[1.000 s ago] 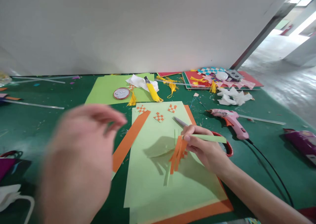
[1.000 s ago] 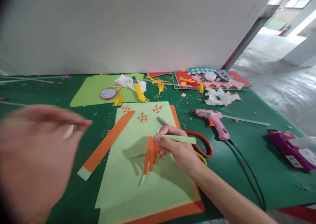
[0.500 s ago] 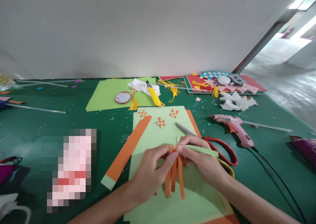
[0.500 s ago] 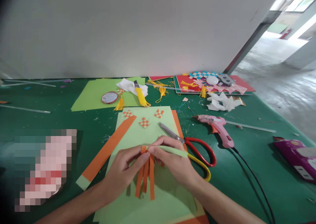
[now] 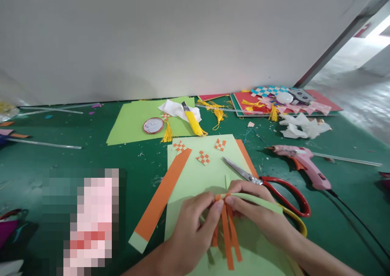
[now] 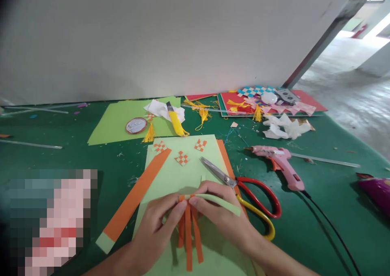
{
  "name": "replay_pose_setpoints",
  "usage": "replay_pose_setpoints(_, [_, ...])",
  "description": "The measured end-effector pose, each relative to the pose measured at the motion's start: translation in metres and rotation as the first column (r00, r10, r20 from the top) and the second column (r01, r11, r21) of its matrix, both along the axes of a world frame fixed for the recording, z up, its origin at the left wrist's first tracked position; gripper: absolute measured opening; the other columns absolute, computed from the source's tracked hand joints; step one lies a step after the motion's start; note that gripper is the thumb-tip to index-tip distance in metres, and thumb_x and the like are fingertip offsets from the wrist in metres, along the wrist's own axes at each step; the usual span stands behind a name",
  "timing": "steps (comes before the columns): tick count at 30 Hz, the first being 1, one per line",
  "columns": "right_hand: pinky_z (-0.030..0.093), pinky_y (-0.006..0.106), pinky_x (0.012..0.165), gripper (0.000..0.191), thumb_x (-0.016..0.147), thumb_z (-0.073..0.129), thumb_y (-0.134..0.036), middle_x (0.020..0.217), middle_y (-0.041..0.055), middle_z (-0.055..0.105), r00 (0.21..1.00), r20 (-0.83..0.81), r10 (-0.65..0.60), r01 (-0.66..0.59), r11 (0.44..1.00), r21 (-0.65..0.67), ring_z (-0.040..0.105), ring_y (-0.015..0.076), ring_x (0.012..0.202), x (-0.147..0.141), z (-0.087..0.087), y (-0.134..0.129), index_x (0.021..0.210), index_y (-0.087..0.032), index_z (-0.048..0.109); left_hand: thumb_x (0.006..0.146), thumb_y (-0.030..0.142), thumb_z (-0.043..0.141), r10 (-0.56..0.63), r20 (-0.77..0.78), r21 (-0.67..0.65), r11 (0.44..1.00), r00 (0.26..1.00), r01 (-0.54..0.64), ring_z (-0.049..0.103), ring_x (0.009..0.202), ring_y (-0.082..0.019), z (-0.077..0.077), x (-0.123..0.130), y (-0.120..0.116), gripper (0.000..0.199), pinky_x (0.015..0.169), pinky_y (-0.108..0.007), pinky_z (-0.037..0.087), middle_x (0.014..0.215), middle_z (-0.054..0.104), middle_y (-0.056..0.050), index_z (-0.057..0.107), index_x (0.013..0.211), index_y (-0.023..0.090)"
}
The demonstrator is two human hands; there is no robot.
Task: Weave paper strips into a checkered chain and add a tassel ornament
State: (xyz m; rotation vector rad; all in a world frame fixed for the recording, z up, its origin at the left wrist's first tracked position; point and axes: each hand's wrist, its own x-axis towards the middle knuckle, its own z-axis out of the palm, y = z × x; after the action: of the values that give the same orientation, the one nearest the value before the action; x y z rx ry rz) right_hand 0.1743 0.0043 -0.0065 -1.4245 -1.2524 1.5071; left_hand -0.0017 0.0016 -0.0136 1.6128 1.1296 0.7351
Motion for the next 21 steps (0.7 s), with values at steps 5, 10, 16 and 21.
replay_pose_setpoints(5, [0.036,0.023,0.053,0.035,0.075,0.071,-0.048,0.058,-0.0016,0.05,0.999,-0.033,0.001,-0.004,0.998,-0.067,0.043,0.0105,0.057,0.0002,0.0003,0.0018,0.063,-0.017,0.06,0.096,0.031,0.043,0.03,-0.025,0.053,0.998,0.999,-0.029,0.046,0.058,-0.011,0.0005,0.0001,0.0018,0.027,0.057,-0.021,0.037,0.064,0.051,0.003,0.05,0.073,0.019])
replay_pose_setpoints(10, [0.039,0.024,0.055,0.033,0.076,0.07,-0.048,0.061,0.0,0.054,1.0,-0.03,0.004,-0.006,0.998,-0.059,0.047,0.0119,0.06,0.0023,-0.0032,-0.001,0.067,-0.017,0.063,0.096,0.029,0.048,0.052,-0.039,0.082,0.995,0.998,-0.049,0.053,0.063,-0.01,0.0003,-0.0014,0.0037,0.02,0.061,-0.018,0.041,0.07,0.061,0.002,0.057,0.081,0.019])
replay_pose_setpoints(16, [0.039,0.021,0.053,0.029,0.077,0.069,-0.044,0.059,-0.0014,0.054,0.999,-0.043,-0.008,0.005,0.998,-0.063,0.046,0.0102,0.057,-0.0015,-0.0017,0.0001,0.069,-0.017,0.063,0.095,0.028,0.05,0.056,-0.058,0.159,0.986,0.997,-0.047,0.053,0.059,-0.008,0.0006,-0.0037,0.0023,0.024,0.058,-0.017,0.04,0.066,0.061,0.004,0.057,0.075,0.019])
replay_pose_setpoints(21, [0.04,0.02,0.054,0.028,0.079,0.068,-0.042,0.059,-0.0017,0.054,1.0,0.015,0.015,-0.015,1.0,-0.026,0.047,0.0097,0.058,-0.0036,-0.0001,0.001,0.069,-0.016,0.064,0.095,0.027,0.049,0.06,-0.055,0.177,0.983,0.997,-0.05,0.053,0.058,-0.008,0.0038,-0.0038,0.0013,0.023,0.057,-0.017,0.04,0.066,0.061,0.004,0.058,0.075,0.019])
